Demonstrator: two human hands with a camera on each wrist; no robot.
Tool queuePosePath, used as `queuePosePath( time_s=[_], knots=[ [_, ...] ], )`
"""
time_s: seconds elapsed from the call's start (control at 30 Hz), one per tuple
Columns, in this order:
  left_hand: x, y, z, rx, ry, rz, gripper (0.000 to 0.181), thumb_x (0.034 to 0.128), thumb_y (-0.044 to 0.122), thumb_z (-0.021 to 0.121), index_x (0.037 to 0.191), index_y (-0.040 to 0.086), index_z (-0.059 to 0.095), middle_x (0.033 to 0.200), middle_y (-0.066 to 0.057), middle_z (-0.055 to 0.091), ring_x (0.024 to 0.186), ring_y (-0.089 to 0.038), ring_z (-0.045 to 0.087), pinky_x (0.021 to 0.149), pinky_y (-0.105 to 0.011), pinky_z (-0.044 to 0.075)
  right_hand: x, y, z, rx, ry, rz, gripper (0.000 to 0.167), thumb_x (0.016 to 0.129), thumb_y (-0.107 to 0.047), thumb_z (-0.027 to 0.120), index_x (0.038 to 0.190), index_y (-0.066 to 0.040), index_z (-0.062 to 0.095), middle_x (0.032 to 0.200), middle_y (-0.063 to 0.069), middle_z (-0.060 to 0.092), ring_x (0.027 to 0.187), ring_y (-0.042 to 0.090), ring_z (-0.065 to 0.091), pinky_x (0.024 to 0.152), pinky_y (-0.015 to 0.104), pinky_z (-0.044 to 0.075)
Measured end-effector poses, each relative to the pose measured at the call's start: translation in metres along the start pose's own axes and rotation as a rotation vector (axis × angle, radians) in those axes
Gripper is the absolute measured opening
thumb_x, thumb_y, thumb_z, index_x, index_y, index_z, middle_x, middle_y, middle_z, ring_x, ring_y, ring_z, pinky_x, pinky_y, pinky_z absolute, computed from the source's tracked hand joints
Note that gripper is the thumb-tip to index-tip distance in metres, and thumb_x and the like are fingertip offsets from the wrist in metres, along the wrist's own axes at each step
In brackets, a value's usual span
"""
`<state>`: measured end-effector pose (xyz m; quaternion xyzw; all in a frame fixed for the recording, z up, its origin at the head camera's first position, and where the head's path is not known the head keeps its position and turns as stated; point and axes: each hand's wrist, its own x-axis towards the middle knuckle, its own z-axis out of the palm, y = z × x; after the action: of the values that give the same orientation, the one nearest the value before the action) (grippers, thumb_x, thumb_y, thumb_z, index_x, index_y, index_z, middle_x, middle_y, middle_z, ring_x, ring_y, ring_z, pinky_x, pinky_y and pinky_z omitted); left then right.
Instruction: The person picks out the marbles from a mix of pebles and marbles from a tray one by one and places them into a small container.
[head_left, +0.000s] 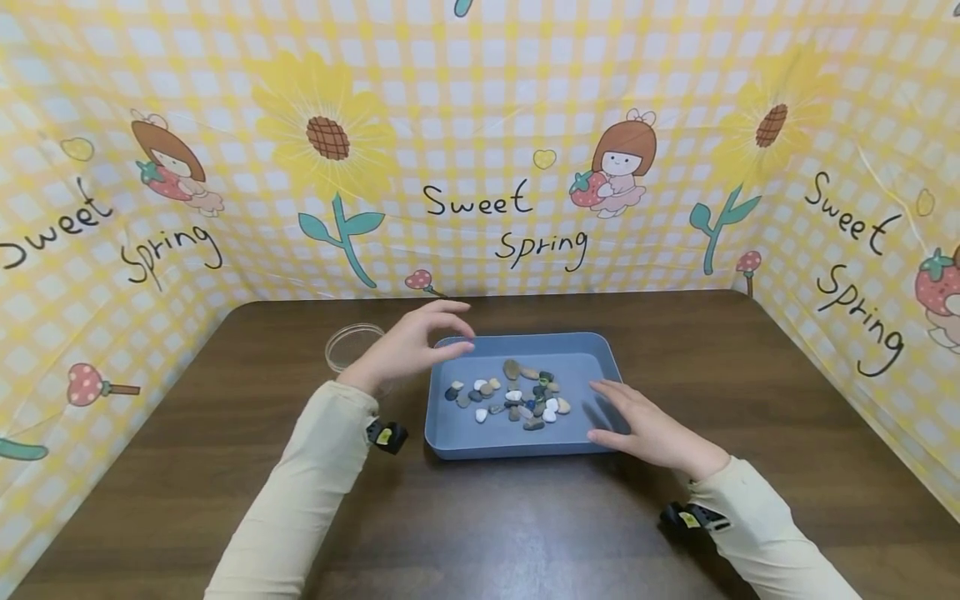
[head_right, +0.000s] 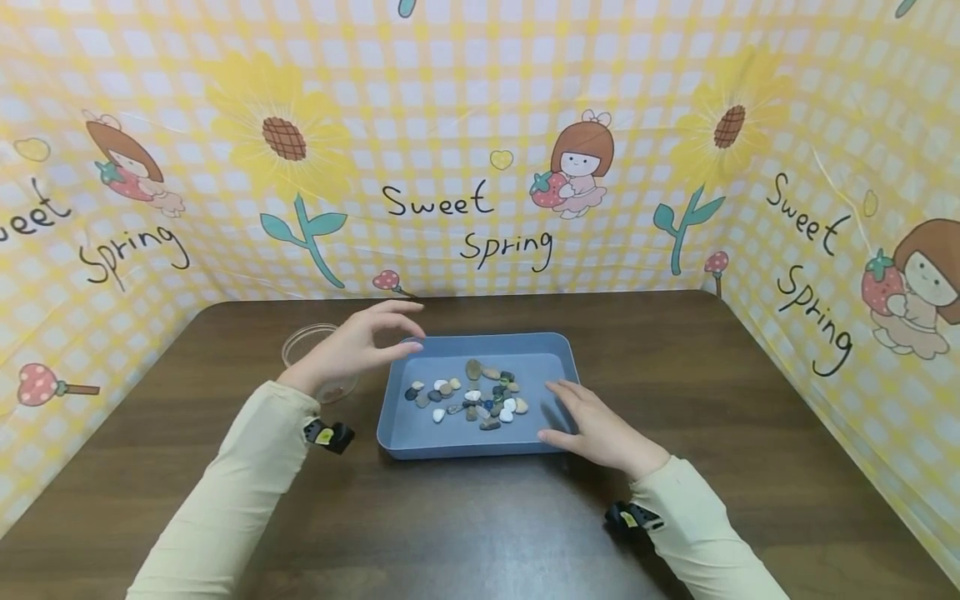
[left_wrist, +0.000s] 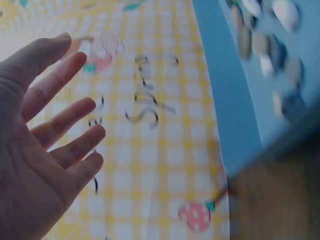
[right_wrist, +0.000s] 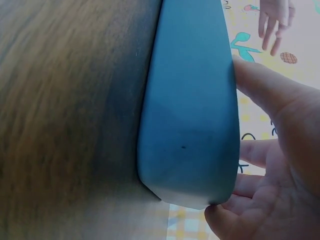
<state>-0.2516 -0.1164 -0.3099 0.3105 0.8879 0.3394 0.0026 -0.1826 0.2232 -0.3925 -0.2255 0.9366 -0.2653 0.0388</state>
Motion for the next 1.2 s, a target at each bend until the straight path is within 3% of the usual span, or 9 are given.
queuePosePath(
  time_s=[0.13, 0.3, 0.53, 0.97, 1.2],
  knots=[
    [0.014, 0.008, 0.013, 0.007, -0.038, 0.068, 0.015, 0.088, 0.021, 0.065, 0.1, 0.013, 0.068, 0.141, -0.01, 0.046, 0.131, -0.029, 0.044, 0.104, -0.047, 0.04, 0.0, -0.001, -0.001, 0.0, 0.002, -0.001, 0.073, 0.088, -0.042, 0.061, 0.142, -0.001, 0.034, 0.146, 0.026, 0.033, 0.135, 0.044, 0.03, 0.105, 0.062, 0.031],
    [0.028, 0.007, 0.032, 0.009, -0.096, 0.112, 0.017, 0.0878, 0.021, 0.065, 0.1, 0.011, 0.069, 0.14, -0.011, 0.047, 0.131, -0.03, 0.044, 0.106, -0.046, 0.039, 0.0, -0.001, -0.001, 0.006, 0.005, -0.004, 0.073, 0.088, -0.041, 0.061, 0.142, 0.0, 0.034, 0.146, 0.026, 0.033, 0.135, 0.044, 0.03, 0.105, 0.061, 0.031],
    [0.039, 0.006, 0.05, -0.041, -0.149, 0.089, 0.019, 0.0888, 0.024, 0.064, 0.102, 0.011, 0.068, 0.141, -0.008, 0.046, 0.132, -0.027, 0.042, 0.107, -0.046, 0.038, 0.0, 0.0, 0.0, 0.017, -0.005, 0.006, 0.074, 0.087, -0.04, 0.062, 0.143, -0.001, 0.032, 0.147, 0.025, 0.032, 0.136, 0.044, 0.029, 0.106, 0.061, 0.03],
    [0.058, 0.005, 0.061, -0.068, -0.202, 0.02, 0.017, 0.0877, 0.027, 0.065, 0.1, 0.016, 0.069, 0.142, -0.004, 0.046, 0.136, -0.024, 0.037, 0.112, -0.046, 0.032, -0.001, -0.002, -0.003, 0.01, -0.01, 0.004, 0.074, 0.088, -0.043, 0.061, 0.142, -0.001, 0.033, 0.146, 0.027, 0.033, 0.135, 0.045, 0.03, 0.105, 0.062, 0.031],
    [0.067, -0.003, 0.069, -0.09, -0.244, -0.012, 0.025, 0.0868, 0.026, 0.066, 0.105, 0.009, 0.07, 0.145, -0.006, 0.043, 0.139, -0.024, 0.033, 0.114, -0.046, 0.029, 0.0, -0.002, -0.003, 0.002, -0.02, 0.002, 0.074, 0.088, -0.043, 0.061, 0.142, -0.001, 0.034, 0.146, 0.027, 0.033, 0.135, 0.045, 0.031, 0.104, 0.062, 0.031]
  ],
)
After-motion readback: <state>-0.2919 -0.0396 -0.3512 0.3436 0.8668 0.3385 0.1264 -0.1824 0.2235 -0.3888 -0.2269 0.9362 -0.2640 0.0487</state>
